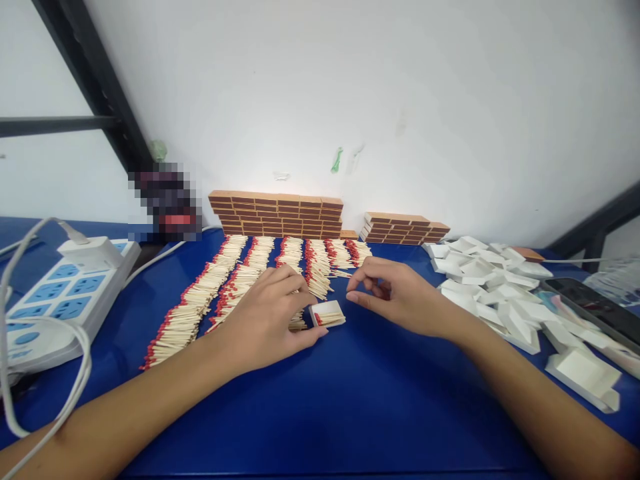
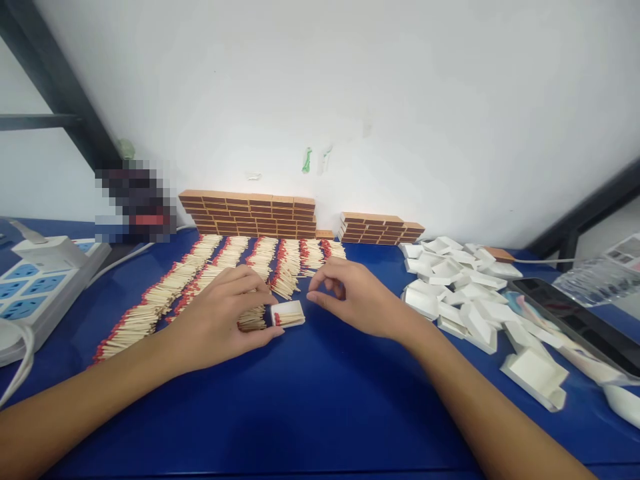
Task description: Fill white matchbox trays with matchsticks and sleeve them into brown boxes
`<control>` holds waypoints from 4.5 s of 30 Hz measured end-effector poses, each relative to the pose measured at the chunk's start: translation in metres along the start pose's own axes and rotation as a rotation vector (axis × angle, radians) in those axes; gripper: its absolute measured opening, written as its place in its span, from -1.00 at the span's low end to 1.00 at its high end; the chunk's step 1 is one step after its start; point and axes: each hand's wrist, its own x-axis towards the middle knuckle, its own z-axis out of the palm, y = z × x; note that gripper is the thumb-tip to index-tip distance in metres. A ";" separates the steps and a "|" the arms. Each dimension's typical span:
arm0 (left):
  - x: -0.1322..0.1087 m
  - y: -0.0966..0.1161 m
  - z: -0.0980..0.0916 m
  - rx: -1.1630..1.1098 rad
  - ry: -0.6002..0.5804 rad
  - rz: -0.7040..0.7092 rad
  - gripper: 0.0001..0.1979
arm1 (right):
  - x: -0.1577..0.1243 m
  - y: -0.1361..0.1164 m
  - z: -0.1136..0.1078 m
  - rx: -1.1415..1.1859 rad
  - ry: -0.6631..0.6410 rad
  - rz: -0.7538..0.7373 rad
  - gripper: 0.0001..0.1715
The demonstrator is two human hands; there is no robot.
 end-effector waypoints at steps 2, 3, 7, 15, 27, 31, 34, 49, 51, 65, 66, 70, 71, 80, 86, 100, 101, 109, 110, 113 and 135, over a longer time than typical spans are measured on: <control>0.000 0.000 0.000 -0.002 0.000 0.000 -0.77 | 0.000 0.001 -0.002 0.029 -0.022 0.002 -0.77; 0.000 0.000 0.000 -0.004 0.001 0.001 -0.77 | 0.000 0.001 -0.001 0.045 -0.040 -0.005 -0.77; -0.001 -0.001 0.001 -0.013 0.002 0.004 -0.76 | 0.000 -0.003 0.010 0.079 -0.099 -0.040 -0.80; 0.000 -0.001 0.000 -0.015 -0.004 0.003 -0.76 | 0.001 0.004 0.004 0.051 0.006 -0.003 -0.73; -0.001 -0.001 0.001 -0.034 -0.012 0.025 -0.75 | 0.009 0.082 -0.011 -0.299 0.122 0.054 -0.75; -0.001 0.000 0.001 -0.045 0.011 0.048 -0.74 | 0.010 0.086 -0.011 -0.279 0.118 0.050 -0.78; -0.001 -0.001 0.002 -0.046 0.006 0.048 -0.74 | 0.010 0.084 -0.011 -0.266 0.101 0.080 -0.79; 0.000 -0.002 0.002 -0.035 -0.010 0.048 -0.75 | 0.009 0.081 -0.014 -0.277 0.069 0.108 -0.77; 0.000 -0.001 0.002 -0.033 -0.002 0.055 -0.75 | 0.009 0.079 -0.015 -0.284 0.060 0.110 -0.77; 0.000 0.000 0.000 -0.032 -0.028 0.050 -0.75 | 0.008 0.074 -0.016 -0.311 0.023 0.135 -0.77; 0.000 0.000 0.000 -0.037 -0.027 0.048 -0.75 | 0.008 0.074 -0.016 -0.307 0.023 0.142 -0.77; 0.001 -0.002 0.000 -0.053 -0.038 0.025 -0.77 | 0.008 0.072 -0.015 -0.303 0.012 0.139 -0.77; 0.001 -0.002 0.000 -0.052 -0.042 0.024 -0.77 | 0.008 0.072 -0.015 -0.305 0.008 0.133 -0.76; 0.001 -0.001 0.001 -0.041 -0.004 0.035 -0.75 | 0.007 0.060 -0.013 -0.256 0.022 0.102 -0.78; 0.000 -0.001 0.001 -0.006 -0.005 0.002 -0.76 | 0.001 0.007 0.002 -0.095 0.016 -0.052 -0.77; 0.002 0.000 0.002 -0.025 -0.020 0.005 -0.77 | 0.004 0.013 0.009 -0.161 0.157 0.000 -0.81; 0.002 -0.001 0.002 -0.025 -0.015 0.005 -0.77 | 0.006 0.025 0.005 -0.218 0.195 0.043 -0.82; 0.001 -0.002 0.001 -0.030 -0.001 0.012 -0.76 | 0.010 0.074 -0.002 -0.331 0.097 0.218 -0.78; 0.001 -0.002 0.001 -0.030 0.000 0.013 -0.76 | 0.009 0.072 -0.002 -0.329 0.088 0.213 -0.79; 0.000 -0.001 0.002 -0.031 0.017 0.017 -0.74 | 0.008 0.059 -0.002 -0.300 0.065 0.160 -0.81; 0.000 0.000 0.001 -0.043 -0.024 0.000 -0.77 | -0.002 -0.014 0.022 -0.057 -0.051 -0.111 -0.89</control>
